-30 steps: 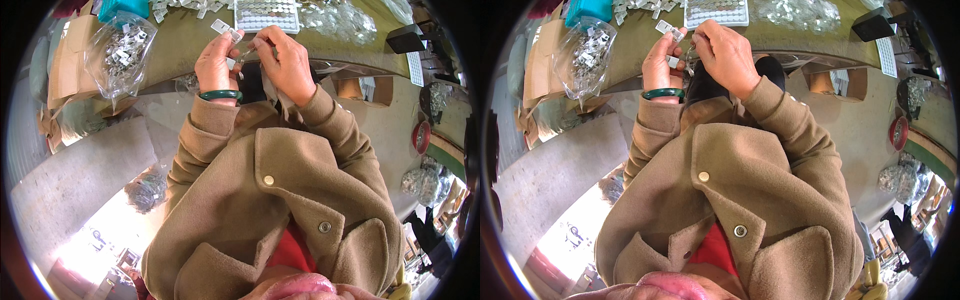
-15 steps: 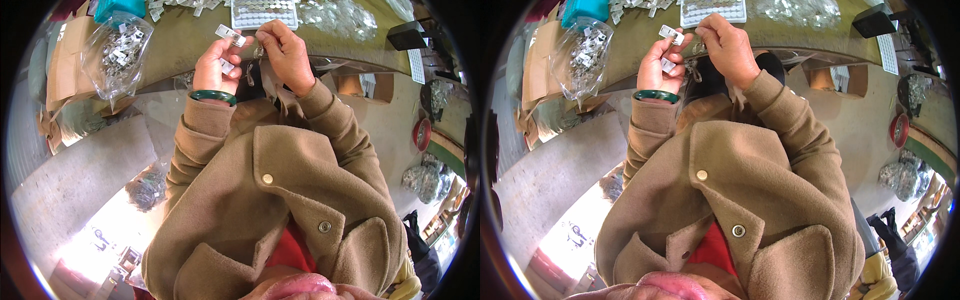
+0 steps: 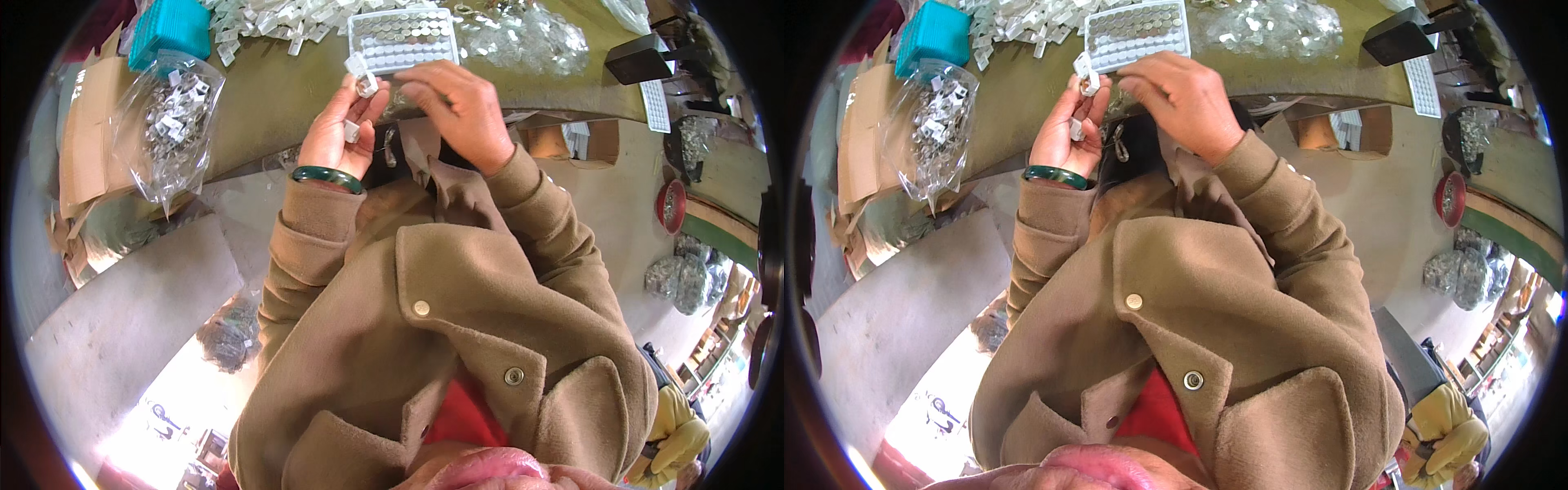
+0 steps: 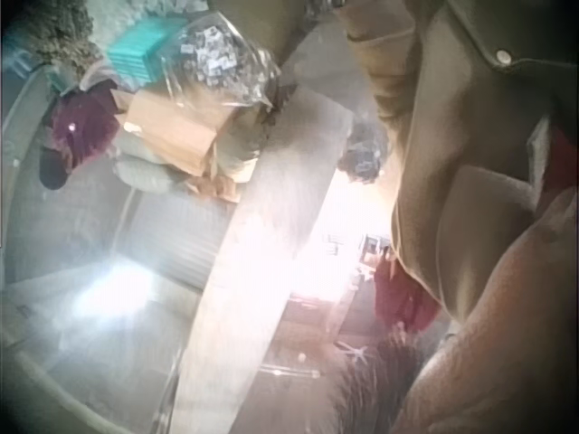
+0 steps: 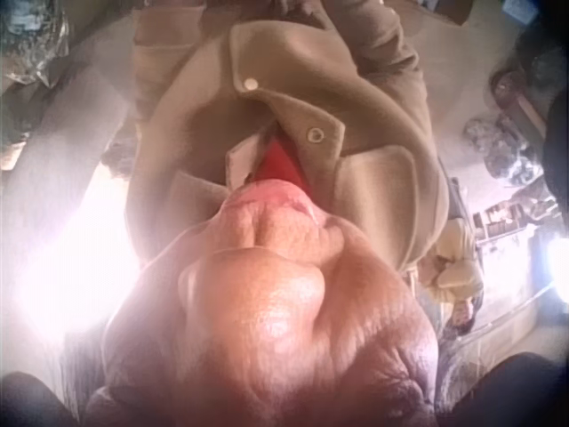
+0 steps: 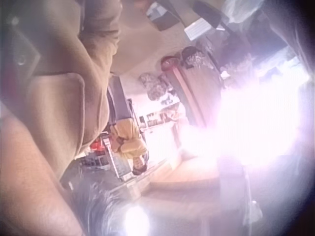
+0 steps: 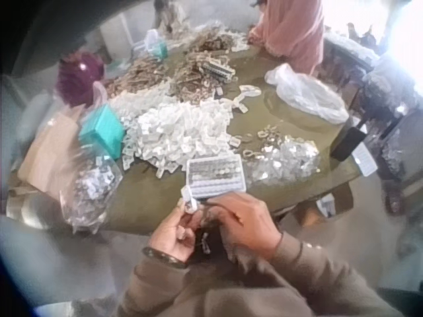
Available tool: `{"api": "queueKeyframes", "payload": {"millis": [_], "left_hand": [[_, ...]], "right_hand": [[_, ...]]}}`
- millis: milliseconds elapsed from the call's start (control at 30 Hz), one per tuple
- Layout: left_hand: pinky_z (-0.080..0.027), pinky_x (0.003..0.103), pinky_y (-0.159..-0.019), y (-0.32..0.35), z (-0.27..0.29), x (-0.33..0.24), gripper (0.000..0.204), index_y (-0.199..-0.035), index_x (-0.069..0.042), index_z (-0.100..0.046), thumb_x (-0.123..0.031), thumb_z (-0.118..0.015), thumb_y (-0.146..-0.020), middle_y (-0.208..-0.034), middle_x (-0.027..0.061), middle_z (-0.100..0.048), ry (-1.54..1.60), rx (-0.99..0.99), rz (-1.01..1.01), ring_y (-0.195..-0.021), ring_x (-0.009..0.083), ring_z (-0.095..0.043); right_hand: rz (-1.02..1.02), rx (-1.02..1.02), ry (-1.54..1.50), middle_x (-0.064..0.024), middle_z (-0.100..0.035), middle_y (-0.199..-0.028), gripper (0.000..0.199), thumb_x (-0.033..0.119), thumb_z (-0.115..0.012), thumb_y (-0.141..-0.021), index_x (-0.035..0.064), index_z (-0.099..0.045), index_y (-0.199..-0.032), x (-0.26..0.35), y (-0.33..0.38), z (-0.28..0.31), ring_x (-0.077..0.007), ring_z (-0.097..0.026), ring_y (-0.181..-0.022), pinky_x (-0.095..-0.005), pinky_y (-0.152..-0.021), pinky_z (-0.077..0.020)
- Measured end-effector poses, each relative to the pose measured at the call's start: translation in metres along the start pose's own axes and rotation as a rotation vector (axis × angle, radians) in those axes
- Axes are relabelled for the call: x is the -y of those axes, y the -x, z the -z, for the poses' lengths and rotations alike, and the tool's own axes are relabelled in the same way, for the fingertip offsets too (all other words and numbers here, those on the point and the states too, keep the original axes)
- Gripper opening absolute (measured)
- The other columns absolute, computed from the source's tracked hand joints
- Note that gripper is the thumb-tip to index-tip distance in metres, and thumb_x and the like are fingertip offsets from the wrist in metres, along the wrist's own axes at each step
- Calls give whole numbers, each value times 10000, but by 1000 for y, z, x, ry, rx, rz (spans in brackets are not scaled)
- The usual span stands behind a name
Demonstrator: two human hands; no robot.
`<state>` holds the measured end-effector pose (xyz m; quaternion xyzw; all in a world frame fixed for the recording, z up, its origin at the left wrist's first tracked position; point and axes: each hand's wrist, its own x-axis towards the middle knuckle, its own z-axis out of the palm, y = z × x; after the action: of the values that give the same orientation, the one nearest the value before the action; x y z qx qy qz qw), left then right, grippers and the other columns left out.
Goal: The person repeatedly picks small white rectangular components and metal rings from a table, joins them by hand, and places the assembled units into a compartmentalized tray. The person occasionally uses a small flashlight to illuminate the components during assembly.
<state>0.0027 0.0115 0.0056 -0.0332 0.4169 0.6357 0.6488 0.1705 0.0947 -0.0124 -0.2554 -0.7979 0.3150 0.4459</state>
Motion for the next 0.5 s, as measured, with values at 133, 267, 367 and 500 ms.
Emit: {"api": "queueKeyframes", "payload": {"millis": [133, 267, 367, 500], "left_hand": [[-525, 172, -581, -4, -4, -3, 248, -1130, -31, -632, -188, -625, -938, -1083, 89, -687, -243, -32, -97, -971, 125, -670], [-532, 199, -624, -9, -7, 0, 214, -1101, -26, -638, -148, -615, -928, -1054, 96, -705, -366, 15, -141, -933, 129, -680], [-541, 187, -601, -12, -9, 6, 224, -1126, -19, -632, -112, -598, -926, -1086, 109, -698, -419, 37, -123, -940, 128, -682], [-546, 182, -596, -15, -11, 13, 239, -1147, -13, -624, -78, -573, -923, -1098, 116, -696, -457, 57, -53, -933, 127, -686]], "right_hand": [[-130, -86, 242, -112, -647, -828, 127, 84, -653, -887, 24, -697, -990, -21, -22, 25, -204, -595, -692, -299, -658, -486], [-97, -106, 415, -91, -654, -835, 128, 123, -670, -862, 70, -708, -973, -40, -39, 25, -245, -617, -695, -318, -638, -490], [-133, -82, 494, -66, -649, -852, 114, 145, -675, -853, 107, -711, -954, -45, -38, 19, -272, -632, -732, -338, -645, -498], [-131, -54, 504, -55, -645, -872, 99, 152, -674, -854, 119, -711, -941, -43, -36, 17, -273, -630, -731, -343, -649, -500]]}}
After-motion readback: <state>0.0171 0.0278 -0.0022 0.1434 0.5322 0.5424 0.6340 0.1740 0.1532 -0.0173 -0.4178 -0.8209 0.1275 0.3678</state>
